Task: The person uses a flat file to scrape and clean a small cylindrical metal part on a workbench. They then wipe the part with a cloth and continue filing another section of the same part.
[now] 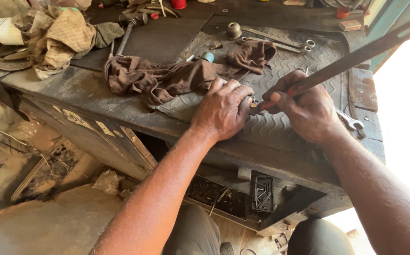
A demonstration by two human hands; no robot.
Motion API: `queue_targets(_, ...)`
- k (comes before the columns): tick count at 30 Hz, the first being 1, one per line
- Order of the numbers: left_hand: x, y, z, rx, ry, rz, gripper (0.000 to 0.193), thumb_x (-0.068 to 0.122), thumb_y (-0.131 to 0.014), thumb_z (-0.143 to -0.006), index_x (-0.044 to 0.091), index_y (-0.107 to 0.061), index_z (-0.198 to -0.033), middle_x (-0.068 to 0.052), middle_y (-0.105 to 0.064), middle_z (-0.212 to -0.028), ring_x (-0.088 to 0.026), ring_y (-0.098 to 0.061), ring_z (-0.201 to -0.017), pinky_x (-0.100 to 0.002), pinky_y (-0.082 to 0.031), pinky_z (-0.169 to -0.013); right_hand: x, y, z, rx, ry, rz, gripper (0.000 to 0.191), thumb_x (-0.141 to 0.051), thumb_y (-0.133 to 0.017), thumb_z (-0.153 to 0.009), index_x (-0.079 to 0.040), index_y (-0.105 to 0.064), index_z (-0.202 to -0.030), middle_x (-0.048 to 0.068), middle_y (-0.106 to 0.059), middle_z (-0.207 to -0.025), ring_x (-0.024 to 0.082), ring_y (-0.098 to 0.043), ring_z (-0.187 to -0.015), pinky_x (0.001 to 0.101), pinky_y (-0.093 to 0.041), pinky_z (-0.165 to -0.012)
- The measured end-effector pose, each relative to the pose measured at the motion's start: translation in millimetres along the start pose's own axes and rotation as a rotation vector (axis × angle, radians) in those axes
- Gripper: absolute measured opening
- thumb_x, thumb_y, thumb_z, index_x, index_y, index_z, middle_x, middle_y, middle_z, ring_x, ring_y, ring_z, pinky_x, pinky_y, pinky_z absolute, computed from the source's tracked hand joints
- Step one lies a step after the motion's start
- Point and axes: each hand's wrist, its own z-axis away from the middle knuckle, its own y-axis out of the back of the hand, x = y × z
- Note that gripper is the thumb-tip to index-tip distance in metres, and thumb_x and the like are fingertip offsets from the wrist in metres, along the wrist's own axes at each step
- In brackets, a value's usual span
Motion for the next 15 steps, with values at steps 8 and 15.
queue_targets(8, 1.6, 0.6, -2.1, -0.007, 0.019, 0.016, 0.02, 0.023, -0.06, -0.097, 0.009, -0.07, -0.108, -0.013, -0.07, -0.104, -0.038, -0.06, -0.102, -0.049, -0.048, -0.093, 2.8, 0.3, -2.2, 0.083, -0.002, -0.177, 0.028, -0.028, -0.066, -0.099, -0.002, -0.058, -0.105, 0.012, -0.076, -0.095, 0.017, -0.077, -0.093, 0.0326, -0.062, -0.083)
queue_targets(15, 1.4, -0.1, -1.2, 0.011, 0.008, 0.01, 0.019, 0.022, -0.059, -0.098, 0.01, -0.07, -0.107, -0.013, -0.069, -0.104, -0.037, -0.06, -0.103, -0.049, -0.049, -0.095, 2.0, -0.4, 2.2, -0.012, 0.062, -0.188, 0.031, -0.03, -0.067, -0.1, 0.0, -0.061, -0.104, 0.012, -0.077, -0.096, 0.018, -0.077, -0.094, 0.0317, -0.062, -0.085)
